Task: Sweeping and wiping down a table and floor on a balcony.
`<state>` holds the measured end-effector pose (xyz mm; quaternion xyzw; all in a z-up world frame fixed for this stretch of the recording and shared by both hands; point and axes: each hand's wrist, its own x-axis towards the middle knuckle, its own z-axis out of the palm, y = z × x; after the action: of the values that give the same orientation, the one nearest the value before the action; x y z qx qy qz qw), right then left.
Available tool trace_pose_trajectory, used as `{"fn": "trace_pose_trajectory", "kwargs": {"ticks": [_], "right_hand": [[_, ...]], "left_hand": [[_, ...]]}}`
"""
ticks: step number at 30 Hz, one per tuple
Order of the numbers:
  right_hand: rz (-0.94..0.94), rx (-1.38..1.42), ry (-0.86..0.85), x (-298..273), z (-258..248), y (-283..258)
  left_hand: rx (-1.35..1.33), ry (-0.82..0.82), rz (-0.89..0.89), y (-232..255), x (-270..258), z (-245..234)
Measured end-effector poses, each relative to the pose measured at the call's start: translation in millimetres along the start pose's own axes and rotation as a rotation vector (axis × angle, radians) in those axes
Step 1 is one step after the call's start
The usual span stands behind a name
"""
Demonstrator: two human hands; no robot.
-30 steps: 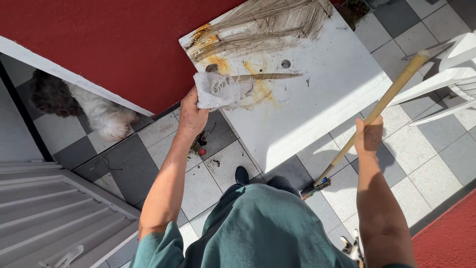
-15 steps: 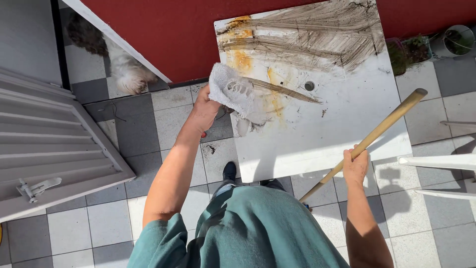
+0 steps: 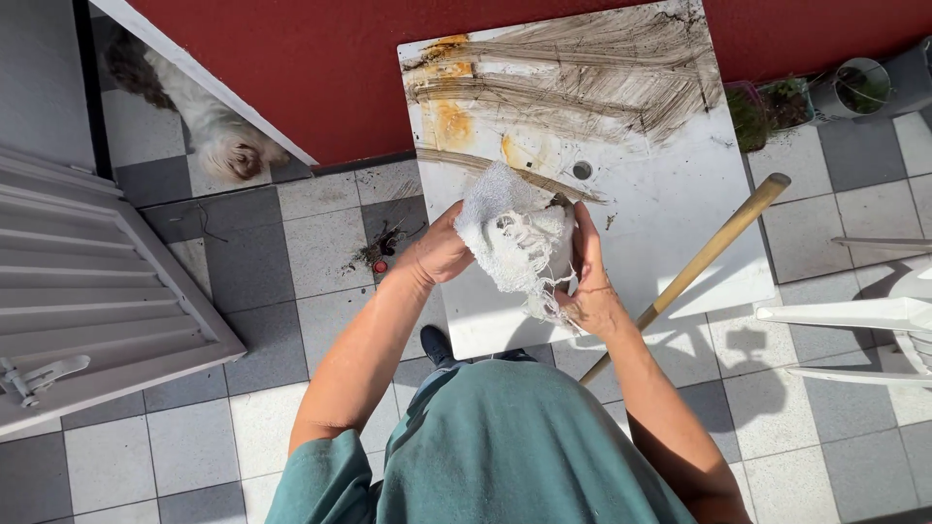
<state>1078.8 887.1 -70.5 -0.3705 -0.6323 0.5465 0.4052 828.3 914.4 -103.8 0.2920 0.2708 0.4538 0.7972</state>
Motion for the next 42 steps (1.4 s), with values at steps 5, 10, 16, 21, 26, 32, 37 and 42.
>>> {"fn": "trace_pose_trajectory", "kwargs": {"ticks": [5, 10, 16, 21, 26, 32, 37, 42], "right_hand": [[0.249, -0.181, 0.006, -6.0, 26.3, 26.1], [0.426, 0.012, 0.157, -5.8, 24.2, 55.4], [0.604, -0.352, 0.527, -1.2, -25.7, 93.4], [0.294, -1.121, 0.543, 29.7, -69.6, 106.9], [0.197, -1.183, 0.123, 95.9, -55.5, 214.3], [0.068, -1.186, 0.001, 109.0, -53.8, 233.0], [-0.030, -1.131, 0.173, 123.7, -50.5, 265.8], [0.090, -1.208, 0.098, 152.3, 10.3, 295.9]], "left_hand": [[-0.154, -0.022, 0.010, -5.7, -14.2, -33.3], [0.248, 0.102, 0.072, -9.5, -31.1, -85.2], [0.349, 0.501, -0.251, -114.9, -32.0, -183.9], [0.409, 0.847, -0.235, -199.1, -24.6, -242.1], [0.568, 1.011, -0.222, -220.5, -8.4, -238.1], [0.859, 1.089, -0.063, -214.9, 34.0, -225.9], [1.014, 1.068, 0.046, -194.1, 54.8, -206.9], [0.975, 1.094, -0.243, -180.2, 60.6, -197.0]]}}
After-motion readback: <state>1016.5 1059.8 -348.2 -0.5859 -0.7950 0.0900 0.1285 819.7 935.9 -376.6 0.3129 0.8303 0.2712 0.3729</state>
